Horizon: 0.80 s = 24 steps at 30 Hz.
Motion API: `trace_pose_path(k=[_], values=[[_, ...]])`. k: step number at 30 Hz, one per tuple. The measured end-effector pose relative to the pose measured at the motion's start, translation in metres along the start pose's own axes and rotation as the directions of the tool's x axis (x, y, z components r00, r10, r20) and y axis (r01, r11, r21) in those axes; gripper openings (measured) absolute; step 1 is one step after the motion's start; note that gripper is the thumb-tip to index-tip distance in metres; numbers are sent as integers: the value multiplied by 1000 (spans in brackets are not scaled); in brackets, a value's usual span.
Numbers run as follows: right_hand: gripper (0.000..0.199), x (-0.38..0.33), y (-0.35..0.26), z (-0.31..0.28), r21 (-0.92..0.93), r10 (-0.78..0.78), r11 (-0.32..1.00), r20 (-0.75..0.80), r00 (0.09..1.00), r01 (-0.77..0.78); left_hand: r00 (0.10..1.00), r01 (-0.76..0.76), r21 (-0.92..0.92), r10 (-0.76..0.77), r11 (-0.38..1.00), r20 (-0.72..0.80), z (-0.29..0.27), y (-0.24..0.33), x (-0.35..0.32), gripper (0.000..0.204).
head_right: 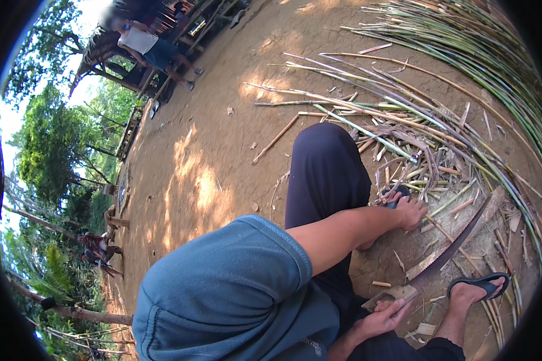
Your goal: The person sits on the ground and uses a hand saw to cut long bamboo stalks into smaller pieces. They hold the stalks with their left hand and saw with their right hand, accumulating a pile of cut bamboo segments on the ground.
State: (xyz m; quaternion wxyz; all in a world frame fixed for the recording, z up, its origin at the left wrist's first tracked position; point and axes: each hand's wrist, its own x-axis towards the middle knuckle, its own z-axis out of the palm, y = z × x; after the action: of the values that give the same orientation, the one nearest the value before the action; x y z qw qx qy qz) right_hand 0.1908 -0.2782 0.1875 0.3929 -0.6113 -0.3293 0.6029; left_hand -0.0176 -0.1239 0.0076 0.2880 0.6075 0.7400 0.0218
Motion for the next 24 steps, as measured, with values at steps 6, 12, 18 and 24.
trace_pose_path(k=[6, 12, 18, 24], values=[[46, -15, 13, -1, 69, 75, 995, 18, 997, -76, 996, 78, 83, -80, 994, 32, 36, -33, -16, 69], [44, 1, -4, -2, 177, 106, 979, -24, 994, -100, 970, 11, 108, -36, 994, 241, -22, 18, 3, 95], [33, 1, -6, 3, 275, 130, 955, -63, 989, -108, 966, -40, 129, 5, 991, 260, -35, 35, 8, 93], [32, -6, 4, 1, 339, 143, 931, 4, 990, -136, 984, 34, 102, -51, 994, 169, -7, 7, 4, 95]])
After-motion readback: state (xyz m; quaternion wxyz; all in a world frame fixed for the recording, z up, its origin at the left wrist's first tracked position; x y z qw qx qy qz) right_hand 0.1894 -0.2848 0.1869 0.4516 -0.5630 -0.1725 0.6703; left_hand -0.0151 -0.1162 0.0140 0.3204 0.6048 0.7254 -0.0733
